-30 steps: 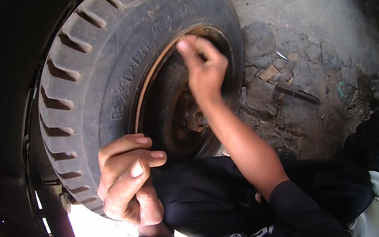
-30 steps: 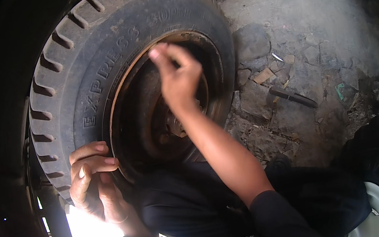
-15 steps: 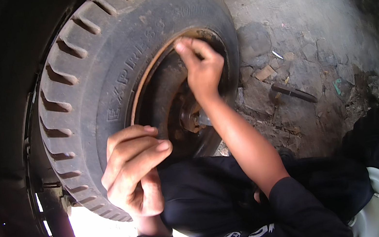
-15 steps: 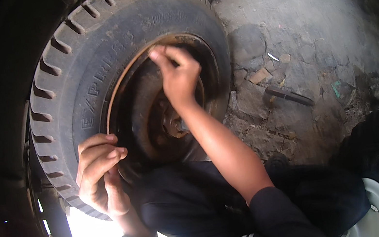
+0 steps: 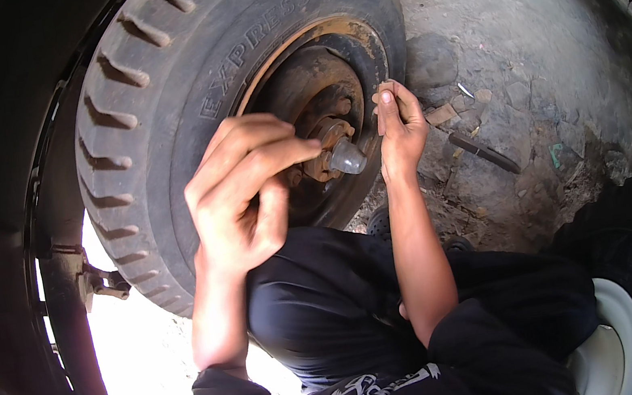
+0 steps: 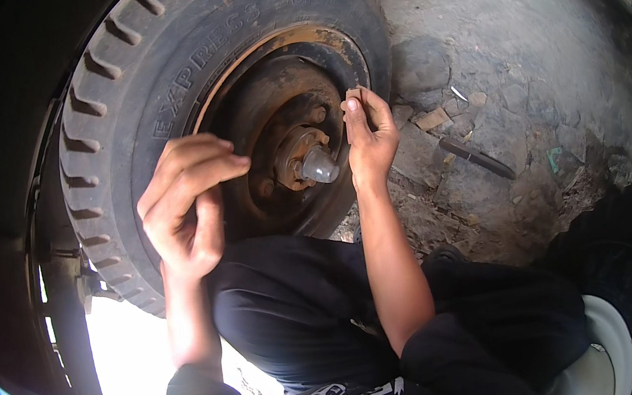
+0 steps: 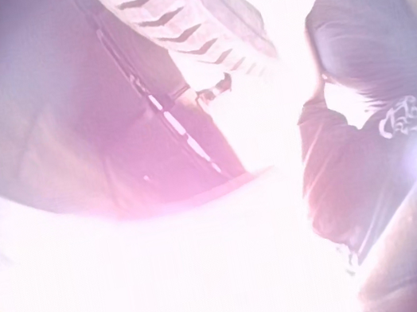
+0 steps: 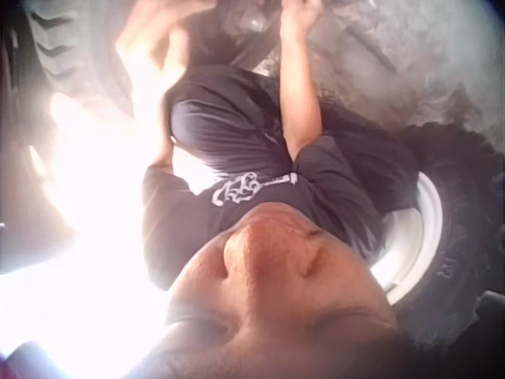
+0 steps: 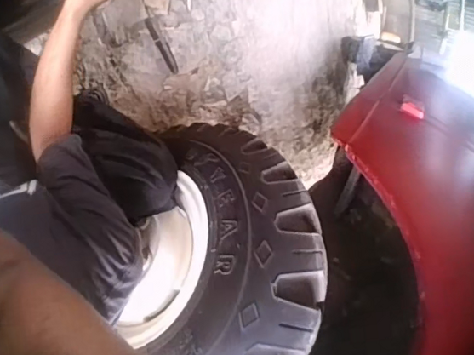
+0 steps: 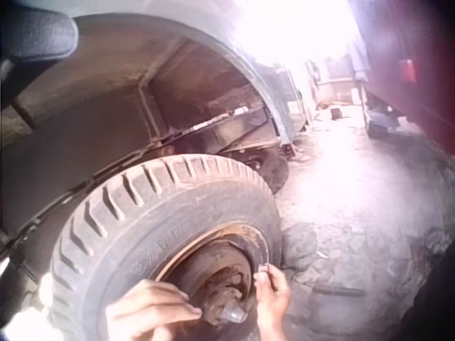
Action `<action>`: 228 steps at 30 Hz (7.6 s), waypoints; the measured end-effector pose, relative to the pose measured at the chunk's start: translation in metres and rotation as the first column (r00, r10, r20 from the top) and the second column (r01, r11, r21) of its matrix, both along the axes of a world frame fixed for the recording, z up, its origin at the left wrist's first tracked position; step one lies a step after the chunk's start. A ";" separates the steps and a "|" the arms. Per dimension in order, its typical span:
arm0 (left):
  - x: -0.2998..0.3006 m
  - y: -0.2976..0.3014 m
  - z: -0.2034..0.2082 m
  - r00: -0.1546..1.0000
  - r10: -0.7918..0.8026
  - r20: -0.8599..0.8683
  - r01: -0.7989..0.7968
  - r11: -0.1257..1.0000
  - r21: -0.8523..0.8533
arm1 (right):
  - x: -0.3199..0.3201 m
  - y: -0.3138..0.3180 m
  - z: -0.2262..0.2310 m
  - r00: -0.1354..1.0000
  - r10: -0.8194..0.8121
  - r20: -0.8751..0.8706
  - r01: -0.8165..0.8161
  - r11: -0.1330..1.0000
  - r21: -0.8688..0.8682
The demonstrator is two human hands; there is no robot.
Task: The person sits on the ground and works on a vehicle wheel hub, repeatedly handling a small metal cotter pin and manipulating the hub nut area with both hands.
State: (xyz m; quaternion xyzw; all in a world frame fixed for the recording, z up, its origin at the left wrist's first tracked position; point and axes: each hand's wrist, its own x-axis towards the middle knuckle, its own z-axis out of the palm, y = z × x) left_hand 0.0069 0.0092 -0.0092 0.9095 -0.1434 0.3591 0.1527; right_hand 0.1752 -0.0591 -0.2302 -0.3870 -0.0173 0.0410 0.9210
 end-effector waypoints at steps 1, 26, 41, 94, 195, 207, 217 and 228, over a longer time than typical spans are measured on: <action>0.002 -0.003 0.006 1.000 0.018 -0.012 -0.018 0.998 0.060 | -0.003 -0.002 0.007 0.999 -0.023 0.023 0.023 1.000 -0.003; 0.047 0.014 0.031 0.908 0.172 -0.383 -0.028 0.935 0.354 | -0.034 -0.078 0.093 0.935 0.302 0.186 -0.214 0.899 -0.383; 0.005 -0.011 0.056 0.879 0.329 -0.346 -0.179 0.899 0.400 | -0.081 -0.069 0.108 0.763 0.490 0.421 -0.510 0.857 -0.075; 0.034 0.032 0.120 0.739 0.657 -0.149 -0.581 0.733 0.354 | -0.144 0.052 -0.031 0.425 0.401 0.811 0.400 0.721 -0.566; 0.036 0.064 0.121 0.907 0.393 -0.150 -0.350 0.904 0.247 | -0.122 0.041 0.048 0.559 0.323 0.764 0.451 0.655 -0.607; 0.040 0.058 0.129 0.808 0.530 -0.256 -0.476 0.844 0.247 | -0.108 0.037 0.048 0.549 0.349 0.759 0.504 0.587 -0.634; 0.036 0.060 0.125 0.830 0.525 -0.189 -0.480 0.845 0.238 | -0.098 0.050 0.052 0.563 0.326 0.760 0.516 0.580 -0.631; 0.024 0.057 0.148 0.898 0.361 -0.254 -0.321 0.929 0.186 | -0.104 0.043 0.050 0.528 0.322 0.786 0.525 0.604 -0.600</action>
